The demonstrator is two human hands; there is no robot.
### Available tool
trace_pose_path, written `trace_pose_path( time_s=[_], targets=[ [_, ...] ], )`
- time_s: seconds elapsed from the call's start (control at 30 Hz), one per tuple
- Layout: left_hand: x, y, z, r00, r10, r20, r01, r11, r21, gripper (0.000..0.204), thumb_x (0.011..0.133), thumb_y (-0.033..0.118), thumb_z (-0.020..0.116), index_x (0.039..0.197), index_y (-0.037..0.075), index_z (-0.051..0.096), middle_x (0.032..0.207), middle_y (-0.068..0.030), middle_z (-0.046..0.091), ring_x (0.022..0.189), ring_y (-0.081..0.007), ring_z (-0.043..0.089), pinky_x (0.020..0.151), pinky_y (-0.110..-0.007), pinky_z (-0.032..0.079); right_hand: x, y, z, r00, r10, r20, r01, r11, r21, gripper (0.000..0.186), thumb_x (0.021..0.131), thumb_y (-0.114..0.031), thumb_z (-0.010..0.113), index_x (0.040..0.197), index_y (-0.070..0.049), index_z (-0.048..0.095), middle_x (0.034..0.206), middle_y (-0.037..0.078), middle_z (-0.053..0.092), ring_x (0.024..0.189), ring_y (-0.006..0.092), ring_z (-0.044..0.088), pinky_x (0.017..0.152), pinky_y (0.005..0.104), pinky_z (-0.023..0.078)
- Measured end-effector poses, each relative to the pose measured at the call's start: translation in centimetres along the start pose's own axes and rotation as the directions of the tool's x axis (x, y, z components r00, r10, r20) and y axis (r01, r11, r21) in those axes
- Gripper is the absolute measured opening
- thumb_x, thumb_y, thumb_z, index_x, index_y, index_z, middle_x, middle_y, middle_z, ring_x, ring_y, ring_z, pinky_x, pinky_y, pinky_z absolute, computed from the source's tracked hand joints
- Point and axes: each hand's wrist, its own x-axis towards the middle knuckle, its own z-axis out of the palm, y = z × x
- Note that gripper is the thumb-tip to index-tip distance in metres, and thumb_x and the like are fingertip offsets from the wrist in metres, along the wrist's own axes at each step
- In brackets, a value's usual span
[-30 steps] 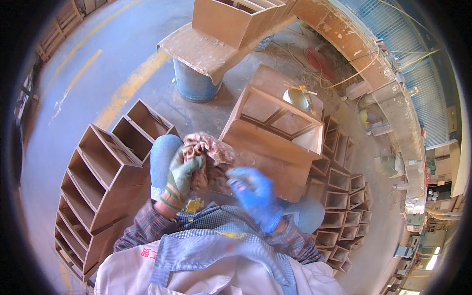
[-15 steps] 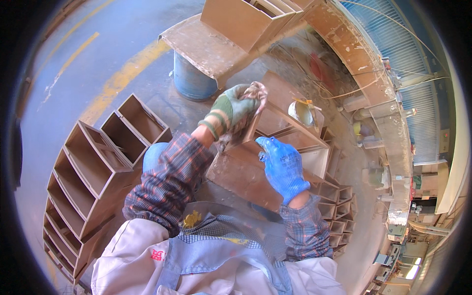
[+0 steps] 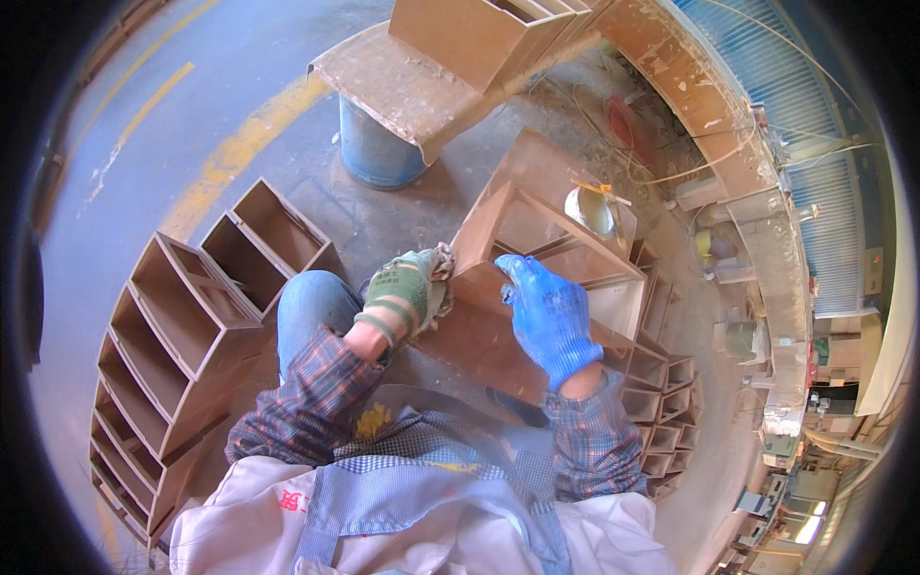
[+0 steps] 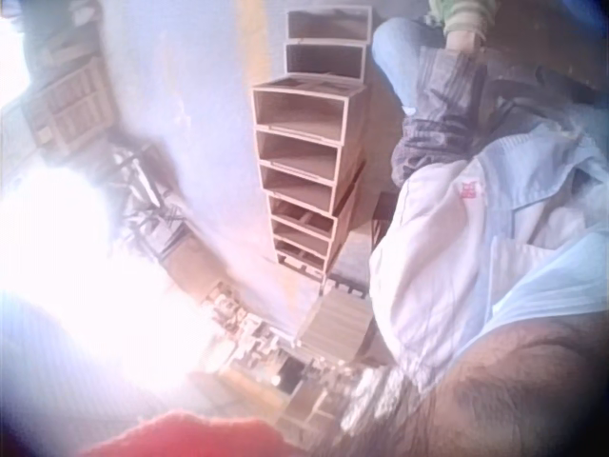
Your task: The person sits on the floor and repeatedly wipes small wooden boxes with a cloth, then applies a finish with a brush. They rotate each box to cover all sides, dip the brush into a container, and place finished boxes into a nearby stack.
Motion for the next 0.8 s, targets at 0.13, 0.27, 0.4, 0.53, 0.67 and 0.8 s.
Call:
trace_pose_path(
  time_s=[0.13,0.27,0.4,0.53,0.67,0.8],
  targets=[
    [-3.2,4.2,-2.7,0.995,0.097,-0.035,-0.094,0.727,-0.680,0.034,0.088,0.002,0.071,0.122,0.002,0.068,0.103,-0.0085,0.075,0.095,-0.0170,0.071,0.084,-0.030,0.057,0.1,-0.1,-0.1,1.000,0.021,0.020,-0.021,1.000,0.000,0.032,0.091,-0.007,0.066,0.122,-0.010,0.067,0.109,0.015,0.072,0.095,0.0391,0.069,0.079,0.0474,0.057],
    [-4.5,5.6,-4.3,0.940,0.198,-0.279,-0.322,0.242,-0.915,0.030,0.093,0.003,0.069,0.123,-0.001,0.066,0.110,-0.0046,0.072,0.100,-0.0106,0.064,0.087,-0.026,0.054,0.0,0.2,-0.2,0.999,0.006,0.035,-0.007,0.999,0.052,0.033,0.090,-0.006,0.065,0.123,-0.011,0.066,0.111,0.015,0.071,0.096,0.0389,0.069,0.080,0.0472,0.057],
    [-2.5,1.6,-6.8,0.907,0.012,-0.422,-0.261,0.802,-0.537,0.034,0.091,0.003,0.066,0.125,0.004,0.065,0.106,-0.0069,0.073,0.097,-0.0096,0.067,0.087,-0.026,0.054,-0.3,0.4,-0.4,0.999,0.011,0.043,-0.013,0.998,0.053,0.037,0.090,-0.008,0.067,0.127,-0.010,0.065,0.114,0.015,0.072,0.099,0.0373,0.070,0.082,0.0458,0.057],
    [-3.5,-1.8,-5.6,0.915,-0.005,-0.404,-0.211,0.847,-0.488,0.039,0.083,0.005,0.069,0.122,0.012,0.066,0.107,-0.0137,0.074,0.097,-0.0238,0.073,0.085,-0.035,0.057,0.7,0.0,-1.2,0.952,0.251,0.174,-0.305,0.796,0.523,0.043,0.096,-0.025,0.068,0.133,-0.005,0.061,0.113,0.020,0.072,0.102,0.0404,0.070,0.086,0.0455,0.057],
    [-3.1,-1.6,-4.0,0.886,0.143,-0.442,-0.179,0.983,-0.041,0.039,0.083,0.013,0.071,0.121,0.021,0.065,0.110,-0.0190,0.068,0.102,-0.0428,0.066,0.087,-0.049,0.055,3.1,-1.8,0.0,0.966,0.215,0.146,-0.186,0.965,-0.185,0.052,0.096,-0.042,0.067,0.125,0.001,0.062,0.100,0.026,0.072,0.097,0.0403,0.070,0.081,0.0458,0.056],
    [-3.0,-1.7,-5.0,0.902,0.114,-0.417,-0.195,0.968,-0.159,0.047,0.083,0.012,0.070,0.129,0.014,0.066,0.122,-0.0189,0.068,0.113,-0.0379,0.066,0.096,-0.043,0.053,2.4,-3.1,0.2,0.932,0.246,0.267,-0.197,0.960,-0.197,0.057,0.089,-0.045,0.070,0.124,-0.001,0.059,0.089,0.024,0.070,0.087,0.0434,0.069,0.072,0.0516,0.054]
  ],
)
